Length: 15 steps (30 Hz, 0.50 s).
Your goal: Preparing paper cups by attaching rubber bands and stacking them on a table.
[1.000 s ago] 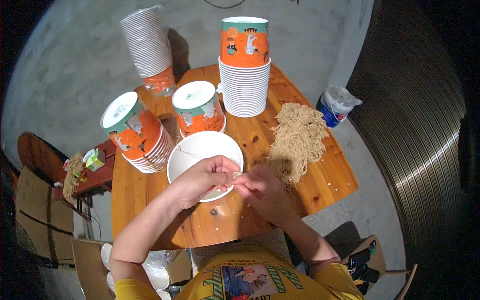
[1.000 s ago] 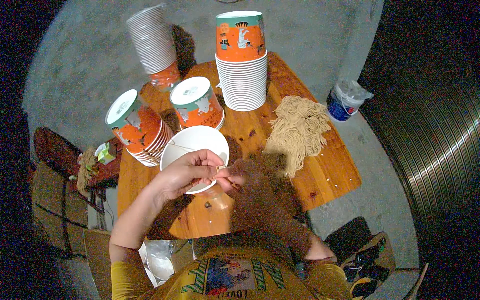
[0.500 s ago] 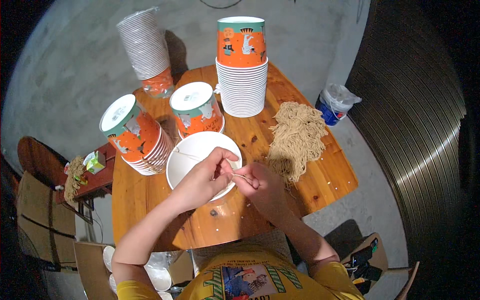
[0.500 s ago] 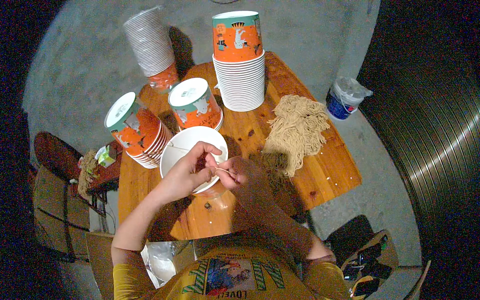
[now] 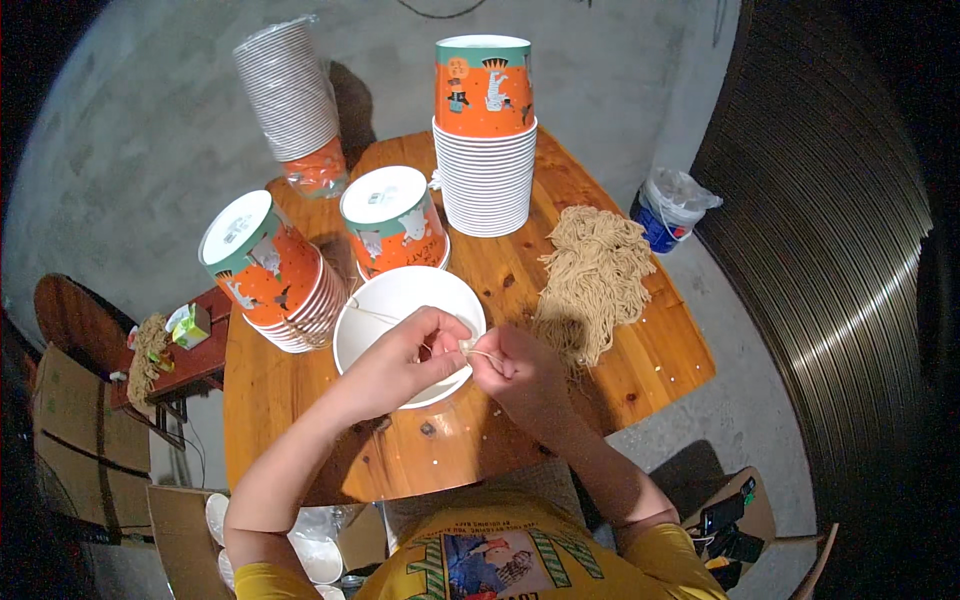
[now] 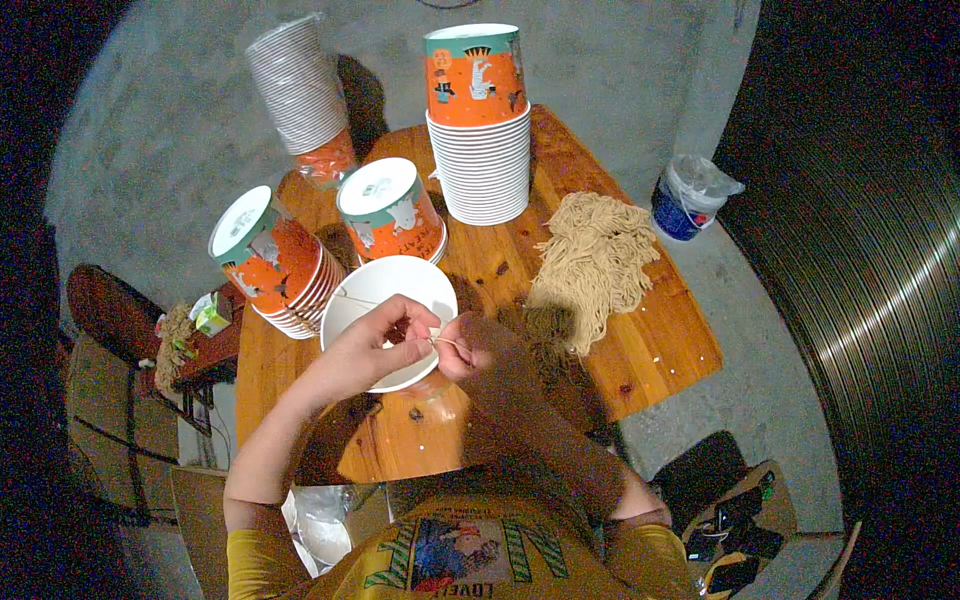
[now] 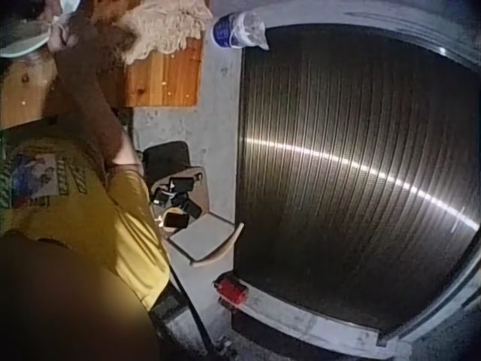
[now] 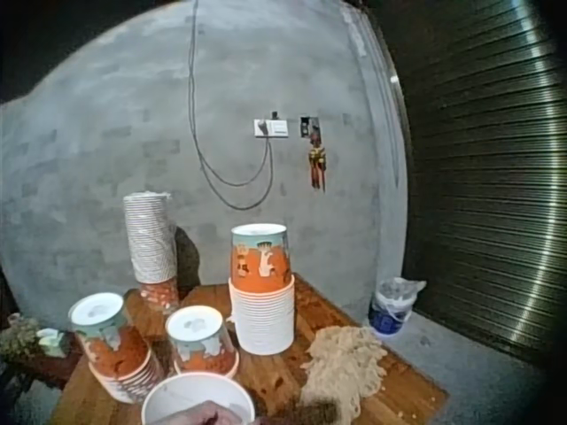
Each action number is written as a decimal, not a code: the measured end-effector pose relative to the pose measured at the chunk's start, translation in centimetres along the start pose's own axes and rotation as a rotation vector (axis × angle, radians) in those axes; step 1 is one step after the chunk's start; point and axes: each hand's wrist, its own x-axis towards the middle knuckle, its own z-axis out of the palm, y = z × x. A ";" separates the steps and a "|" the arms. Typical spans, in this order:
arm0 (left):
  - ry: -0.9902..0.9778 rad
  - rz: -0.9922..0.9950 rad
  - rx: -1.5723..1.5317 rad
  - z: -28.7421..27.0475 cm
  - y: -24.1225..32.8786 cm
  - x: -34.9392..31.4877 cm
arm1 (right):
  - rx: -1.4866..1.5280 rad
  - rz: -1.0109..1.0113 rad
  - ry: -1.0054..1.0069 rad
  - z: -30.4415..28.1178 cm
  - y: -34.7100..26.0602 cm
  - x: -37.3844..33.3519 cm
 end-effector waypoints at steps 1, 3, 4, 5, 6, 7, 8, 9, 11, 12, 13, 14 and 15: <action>0.003 -0.001 0.000 0.1 0.1 -0.1 | -0.033 -0.038 0.013 0.1 -0.1 0.1; 0.022 -0.009 0.006 0.4 0.3 -0.1 | -0.070 -0.077 0.028 0.0 -0.3 0.1; 0.022 -0.009 0.006 0.4 0.3 -0.2 | -0.071 -0.047 0.007 -0.1 -0.5 0.0; 0.059 -0.004 0.054 0.5 0.2 -0.1 | -0.074 -0.016 -0.012 -0.2 -0.6 0.0; 0.097 0.001 0.102 0.7 0.2 -0.2 | -0.075 -0.015 -0.011 -0.3 -0.6 0.0; 0.096 0.002 0.101 0.8 0.2 -0.2 | -0.095 -0.042 -0.007 -0.3 -0.5 0.0; 0.140 0.049 0.164 1.0 0.3 -0.4 | -0.113 -0.070 -0.003 -0.4 -0.5 0.0; 0.184 0.095 0.227 1.1 0.4 -0.5 | -0.113 -0.069 -0.004 -0.4 -0.6 -0.1; 0.177 0.042 0.208 1.2 1.2 -0.8 | -0.056 -0.028 -0.060 -0.7 -1.0 -0.3; 0.169 -0.011 0.189 1.3 1.4 -0.9 | -0.057 -0.029 -0.057 -0.7 -0.6 -0.4; 0.167 -0.009 0.189 1.5 1.4 -0.9 | -0.104 -0.071 -0.085 -0.8 0.2 -0.5; 0.183 -0.005 0.159 1.6 1.2 -1.0 | -0.149 -0.116 -0.116 -0.7 0.7 -0.6; 0.198 0.000 0.129 1.7 1.0 -1.1 | -0.148 -0.117 -0.116 -0.8 0.6 -0.6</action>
